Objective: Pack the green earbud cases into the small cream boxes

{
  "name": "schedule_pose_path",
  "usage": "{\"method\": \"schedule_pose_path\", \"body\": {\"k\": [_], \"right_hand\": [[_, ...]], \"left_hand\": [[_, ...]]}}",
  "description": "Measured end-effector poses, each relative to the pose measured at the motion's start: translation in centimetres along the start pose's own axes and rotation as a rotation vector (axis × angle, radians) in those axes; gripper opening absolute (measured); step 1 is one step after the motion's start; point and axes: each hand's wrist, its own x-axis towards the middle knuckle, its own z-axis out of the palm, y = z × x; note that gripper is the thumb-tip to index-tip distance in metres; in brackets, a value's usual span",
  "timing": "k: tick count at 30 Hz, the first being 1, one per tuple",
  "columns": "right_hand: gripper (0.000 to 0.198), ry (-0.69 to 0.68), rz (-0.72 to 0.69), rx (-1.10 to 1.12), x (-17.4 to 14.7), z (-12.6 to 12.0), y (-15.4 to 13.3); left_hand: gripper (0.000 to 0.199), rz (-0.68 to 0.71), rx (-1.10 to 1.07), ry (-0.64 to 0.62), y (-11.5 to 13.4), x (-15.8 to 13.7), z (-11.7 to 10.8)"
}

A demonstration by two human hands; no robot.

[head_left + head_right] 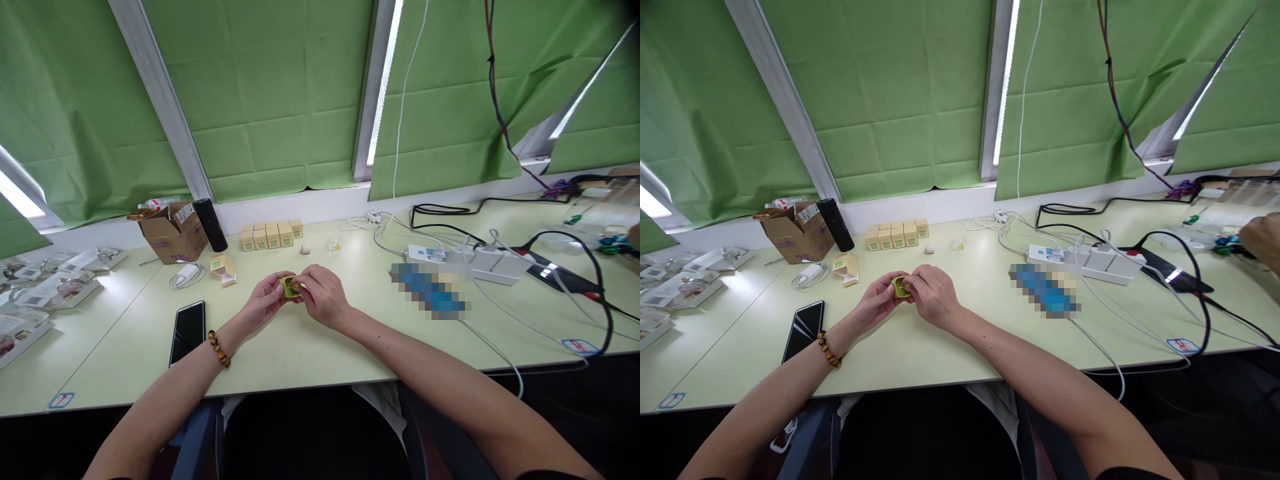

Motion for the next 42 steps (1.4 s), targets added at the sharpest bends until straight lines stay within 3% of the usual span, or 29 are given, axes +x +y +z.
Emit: {"method": "schedule_pose_path", "body": {"k": [18,31,39,42], "right_hand": [[0.023,-0.025,-0.011,0.006,-0.3,0.3,0.3],[0.02,-0.01,-0.097,0.092,-0.3,0.5,0.7],[0.011,0.052,-0.183,0.108,0.2,-0.1,1.4],[0.023,0.06,-0.188,0.146,0.0,-0.4,1.8]], "left_hand": [[0.043,-0.017,0.054,0.022,-0.1,-0.1,-0.1],[0.045,-0.035,0.128,-0.003,-0.9,0.1,-0.8],[0.045,0.058,0.171,0.084,0.1,0.2,0.4],[0.045,0.111,0.21,0.169,0.2,0.3,0.5]]}}
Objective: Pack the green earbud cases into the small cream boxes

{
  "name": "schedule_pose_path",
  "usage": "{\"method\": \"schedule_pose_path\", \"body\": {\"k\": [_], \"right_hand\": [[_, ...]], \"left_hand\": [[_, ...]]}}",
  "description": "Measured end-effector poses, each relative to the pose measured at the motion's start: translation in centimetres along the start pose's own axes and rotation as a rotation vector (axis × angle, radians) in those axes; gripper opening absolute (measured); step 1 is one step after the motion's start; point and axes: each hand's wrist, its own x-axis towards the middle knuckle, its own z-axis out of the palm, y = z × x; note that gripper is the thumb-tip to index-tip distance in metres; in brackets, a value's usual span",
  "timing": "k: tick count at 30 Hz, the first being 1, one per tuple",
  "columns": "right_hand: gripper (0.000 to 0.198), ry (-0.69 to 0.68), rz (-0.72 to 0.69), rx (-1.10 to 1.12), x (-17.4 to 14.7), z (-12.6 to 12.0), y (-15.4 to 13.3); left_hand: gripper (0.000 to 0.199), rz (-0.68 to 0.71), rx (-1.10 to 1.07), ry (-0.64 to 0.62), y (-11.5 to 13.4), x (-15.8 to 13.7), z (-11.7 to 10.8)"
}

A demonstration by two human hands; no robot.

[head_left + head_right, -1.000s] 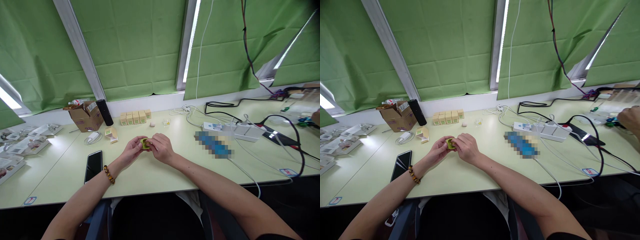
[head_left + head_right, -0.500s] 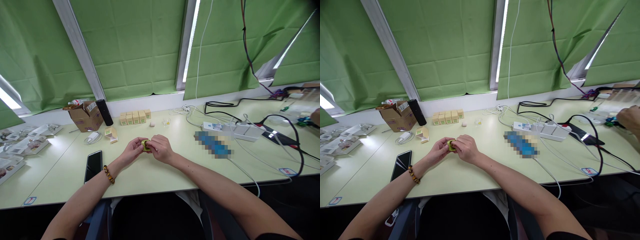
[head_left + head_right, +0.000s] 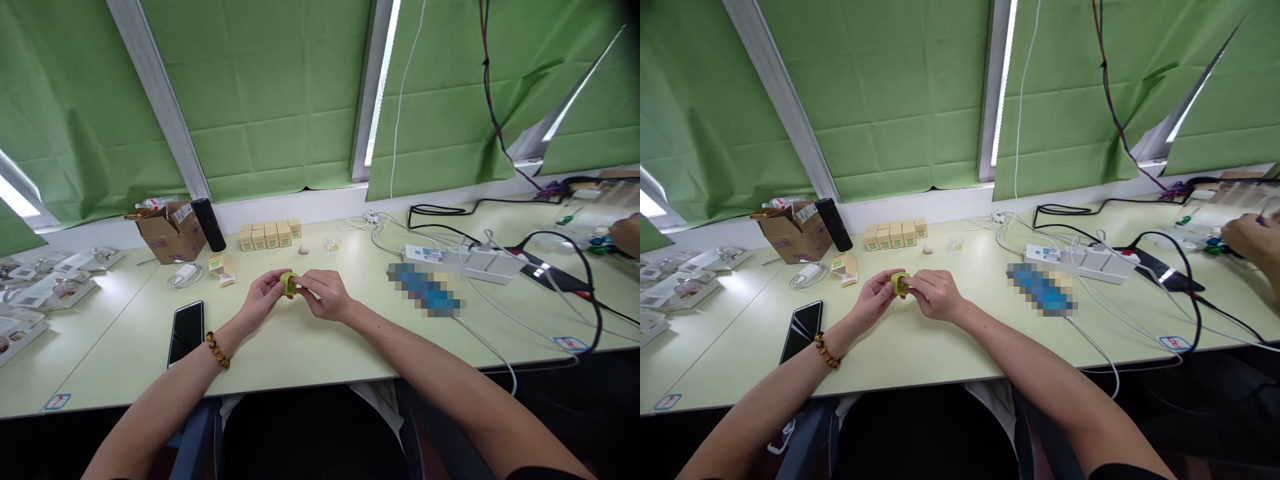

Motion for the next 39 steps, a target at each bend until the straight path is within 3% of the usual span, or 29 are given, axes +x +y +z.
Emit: {"method": "schedule_pose_path", "body": {"k": [4,8,11,15,19,22,26,33,39], "right_hand": [[0.038,0.013,0.102,0.018,-0.5,0.1,-0.1],[0.059,-0.101,0.262,-0.001,-0.8,0.8,-0.6],[0.047,-0.14,0.311,0.04,-0.9,1.4,-1.0],[0.038,-0.089,0.432,0.217,-0.8,1.7,-1.0],[0.037,-0.02,0.525,0.356,-0.6,1.6,-0.9],[0.037,-0.008,0.526,0.35,-0.6,1.5,-0.9],[0.039,-0.033,0.454,0.295,-0.7,1.5,-1.1],[0.038,-0.05,0.424,0.273,-1.0,1.8,-0.9],[0.038,-0.001,0.471,0.305,-0.8,2.0,-0.7]], "left_hand": [[0.046,0.09,0.132,0.167,-0.6,0.4,-0.6],[0.047,0.122,0.285,0.212,-1.5,0.3,-0.9],[0.046,0.143,0.403,0.21,-1.7,0.1,-0.7],[0.048,0.218,0.461,0.184,-1.5,-0.1,-0.5],[0.027,0.301,0.556,0.221,-1.4,-0.3,-0.5],[0.012,0.357,0.708,0.239,-1.2,-0.5,-0.3],[0.006,0.389,0.807,0.23,-0.9,-0.6,0.0],[0.01,0.439,0.872,0.242,-0.5,-0.7,0.3],[0.014,0.422,0.784,0.342,-0.4,-0.8,0.4]]}}
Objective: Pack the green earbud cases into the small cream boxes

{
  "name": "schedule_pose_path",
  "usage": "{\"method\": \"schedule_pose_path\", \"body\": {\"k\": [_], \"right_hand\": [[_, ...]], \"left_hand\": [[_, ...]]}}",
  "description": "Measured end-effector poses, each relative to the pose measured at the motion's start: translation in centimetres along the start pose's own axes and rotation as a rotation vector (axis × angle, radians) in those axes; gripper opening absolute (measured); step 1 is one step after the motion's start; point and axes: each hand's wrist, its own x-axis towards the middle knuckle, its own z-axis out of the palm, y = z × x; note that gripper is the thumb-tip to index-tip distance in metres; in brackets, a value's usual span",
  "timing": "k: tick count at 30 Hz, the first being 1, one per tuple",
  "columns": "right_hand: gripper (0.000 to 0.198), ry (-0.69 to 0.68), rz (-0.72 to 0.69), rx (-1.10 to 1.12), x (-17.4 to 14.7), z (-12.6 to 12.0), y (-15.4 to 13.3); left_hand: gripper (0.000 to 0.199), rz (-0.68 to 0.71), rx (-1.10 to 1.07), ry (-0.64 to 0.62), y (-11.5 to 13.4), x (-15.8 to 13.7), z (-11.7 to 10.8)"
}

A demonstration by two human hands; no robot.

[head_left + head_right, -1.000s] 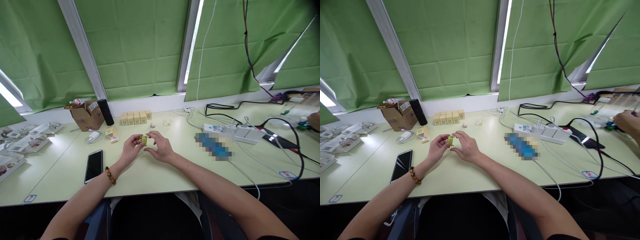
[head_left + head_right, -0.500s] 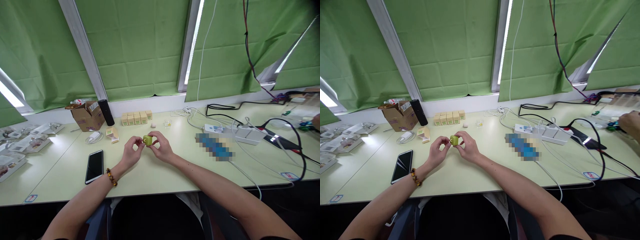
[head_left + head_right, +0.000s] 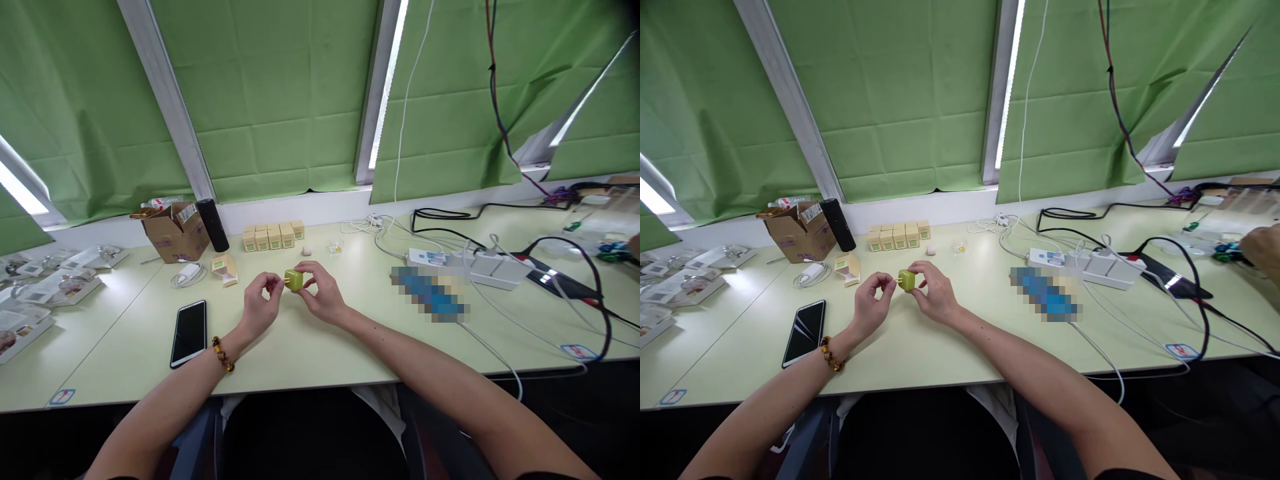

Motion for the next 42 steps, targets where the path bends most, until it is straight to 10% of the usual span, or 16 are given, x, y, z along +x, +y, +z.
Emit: {"method": "schedule_pose_path", "body": {"k": [8,17,42], "right_hand": [[0.042,-0.014,0.001,0.009,0.2,-0.5,-0.4],[0.064,-0.042,-0.192,-0.134,0.3,-1.0,-0.5],[0.041,-0.072,-0.489,-0.276,1.1,-1.9,-0.2]], "left_hand": [[0.012,-0.118,-0.044,-0.083,-1.0,0.5,-0.3],[0.054,0.209,0.097,-0.184,-0.8,0.4,-0.9],[0.046,0.359,0.115,-0.106,-0.4,0.4,-0.7]]}}
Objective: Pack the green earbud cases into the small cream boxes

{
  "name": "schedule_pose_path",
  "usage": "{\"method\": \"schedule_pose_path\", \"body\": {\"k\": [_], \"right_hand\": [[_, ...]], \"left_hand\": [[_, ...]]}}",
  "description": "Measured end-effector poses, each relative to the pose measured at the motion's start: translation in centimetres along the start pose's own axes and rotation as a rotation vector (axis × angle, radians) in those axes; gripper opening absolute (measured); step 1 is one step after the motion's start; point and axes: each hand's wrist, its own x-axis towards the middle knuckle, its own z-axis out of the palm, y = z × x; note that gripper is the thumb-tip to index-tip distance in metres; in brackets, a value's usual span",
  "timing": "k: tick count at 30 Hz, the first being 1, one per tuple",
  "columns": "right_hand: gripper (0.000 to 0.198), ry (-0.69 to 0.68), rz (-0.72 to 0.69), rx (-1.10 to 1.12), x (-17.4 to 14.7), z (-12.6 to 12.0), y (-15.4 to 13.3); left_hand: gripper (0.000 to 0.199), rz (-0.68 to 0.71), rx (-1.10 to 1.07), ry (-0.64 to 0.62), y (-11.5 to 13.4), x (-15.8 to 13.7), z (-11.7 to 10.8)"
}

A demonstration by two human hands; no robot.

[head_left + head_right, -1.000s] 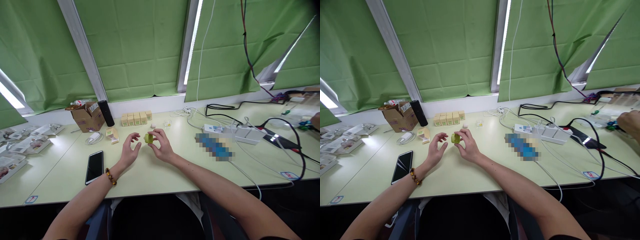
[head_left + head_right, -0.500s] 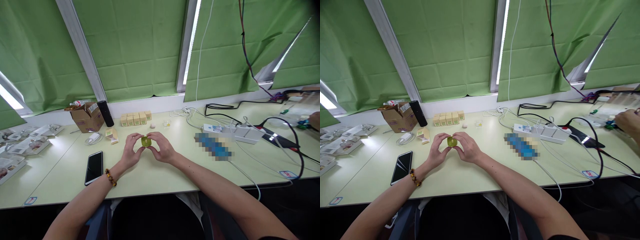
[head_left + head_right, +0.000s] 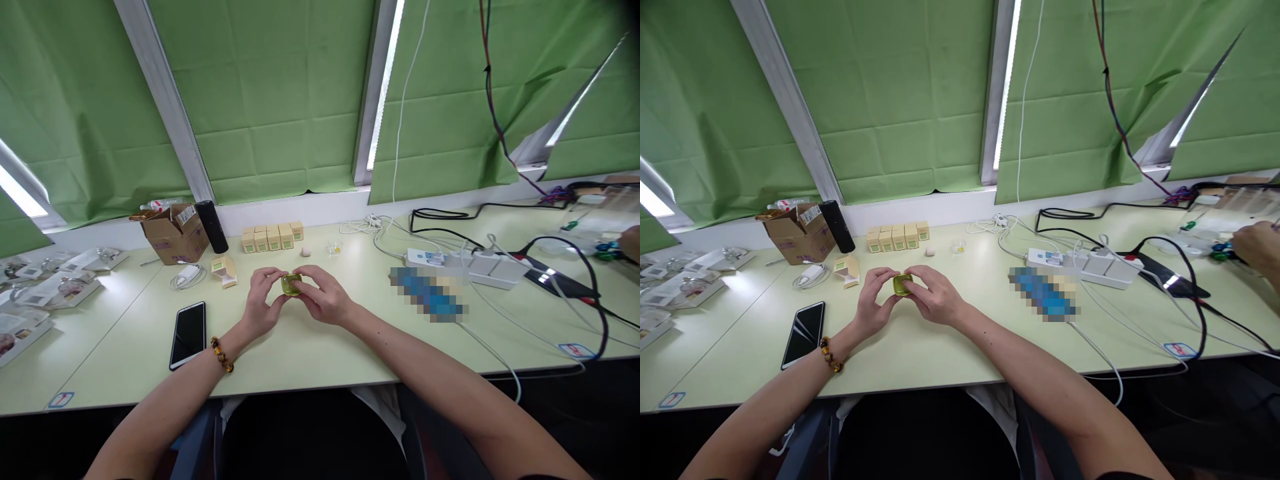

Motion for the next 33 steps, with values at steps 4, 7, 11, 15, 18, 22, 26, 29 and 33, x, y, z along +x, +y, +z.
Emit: {"method": "schedule_pose_path", "body": {"k": [4,7,11,15,18,22,26,29,33], "right_hand": [[0.042,-0.02,-0.004,0.002,-0.16,0.22,0.03],[0.042,-0.022,-0.009,0.005,-0.04,0.2,-0.11],[0.042,-0.031,-0.018,-0.008,0.14,0.09,-0.16],[0.04,-0.035,-0.02,-0.017,0.14,0.13,-0.07],[0.038,0.003,-0.001,-0.002,0.17,0.2,-0.15],[0.035,0.046,0.017,0.014,0.2,0.29,-0.33],[0.029,0.044,0.026,0.012,0.02,0.38,-0.36],[0.03,0.026,0.037,0.01,-0.05,0.43,-0.4],[0.03,0.043,0.016,0.025,0.09,0.45,-0.52]], "left_hand": [[0.044,0.023,0.04,0.009,-0.11,-0.14,-0.07],[0.041,0.013,0.065,0.015,-0.19,-0.18,-0.05],[0.04,-0.003,0.063,0.02,-0.28,-0.22,0.03],[0.04,-0.015,0.054,0.018,-0.44,-0.26,0.02],[0.04,-0.012,0.041,0.013,-0.5,-0.21,0.02],[0.04,-0.011,0.023,0.018,-0.37,-0.11,0.03],[0.038,-0.025,0.027,0.016,-0.22,-0.06,0.0],[0.039,-0.008,0.023,0.028,-0.21,-0.08,0.03],[0.041,0.016,0.03,0.034,-0.23,-0.11,0.11]]}}
